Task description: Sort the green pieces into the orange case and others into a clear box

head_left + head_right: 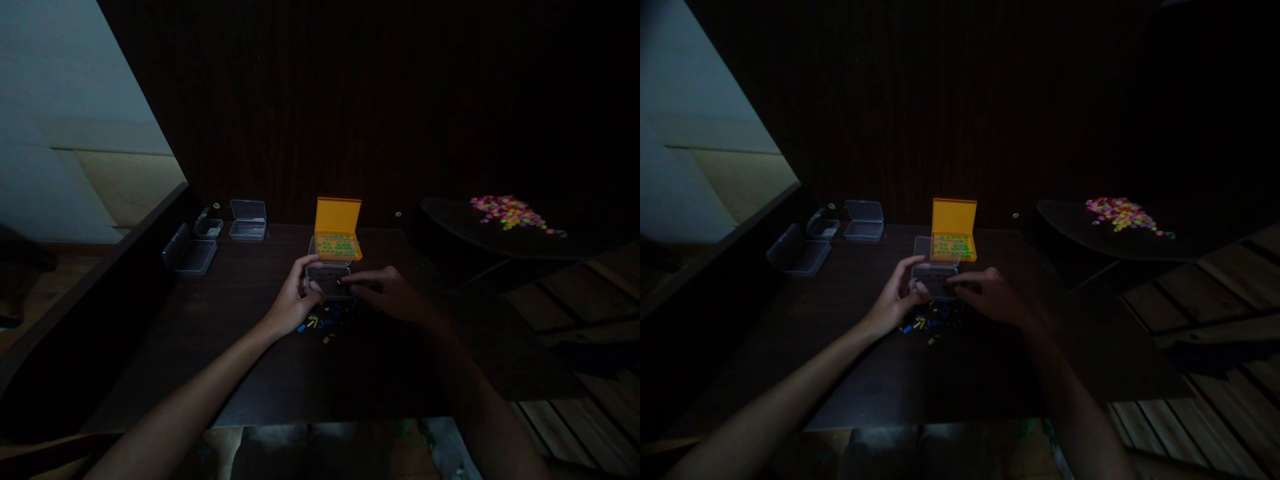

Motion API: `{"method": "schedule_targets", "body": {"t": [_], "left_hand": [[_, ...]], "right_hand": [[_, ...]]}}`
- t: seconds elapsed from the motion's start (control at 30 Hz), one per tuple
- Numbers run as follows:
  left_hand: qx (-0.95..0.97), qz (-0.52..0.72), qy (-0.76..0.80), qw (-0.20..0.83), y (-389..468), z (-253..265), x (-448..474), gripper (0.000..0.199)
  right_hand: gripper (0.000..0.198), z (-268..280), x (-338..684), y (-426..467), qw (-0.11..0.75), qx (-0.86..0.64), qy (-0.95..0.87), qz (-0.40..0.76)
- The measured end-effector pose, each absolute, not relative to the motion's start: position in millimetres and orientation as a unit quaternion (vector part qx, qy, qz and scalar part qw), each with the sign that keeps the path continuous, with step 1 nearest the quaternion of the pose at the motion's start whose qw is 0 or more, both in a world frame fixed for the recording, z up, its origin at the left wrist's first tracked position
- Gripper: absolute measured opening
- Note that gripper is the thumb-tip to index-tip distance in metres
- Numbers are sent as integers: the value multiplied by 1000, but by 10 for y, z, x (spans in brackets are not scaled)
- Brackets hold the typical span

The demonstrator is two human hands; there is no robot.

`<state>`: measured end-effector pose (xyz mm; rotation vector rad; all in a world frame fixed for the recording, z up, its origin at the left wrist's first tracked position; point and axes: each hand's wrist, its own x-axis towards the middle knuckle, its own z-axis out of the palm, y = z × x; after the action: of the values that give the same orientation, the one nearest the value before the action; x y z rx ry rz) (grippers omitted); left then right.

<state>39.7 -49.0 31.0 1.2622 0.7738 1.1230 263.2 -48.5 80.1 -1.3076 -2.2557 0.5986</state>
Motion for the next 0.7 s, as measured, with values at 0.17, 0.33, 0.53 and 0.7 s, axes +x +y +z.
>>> {"method": "schedule_targets", "body": {"t": [0.17,0.33,0.53,0.7], "left_hand": [[539,488,346,593,-462,322,372,66],[545,502,357,568,-388,293,318,64],[543,524,349,555,-313,291,254,61],[536,532,349,555,-286,295,235,62]], "right_hand": [[29,799,2658,-443,290,-507,-784,209],[26,669,2693,-335,277,-530,-779,191],[15,461,2659,-318,169,-494,-832,187],[18,374,2582,-359,98,-489,-852,161]]}}
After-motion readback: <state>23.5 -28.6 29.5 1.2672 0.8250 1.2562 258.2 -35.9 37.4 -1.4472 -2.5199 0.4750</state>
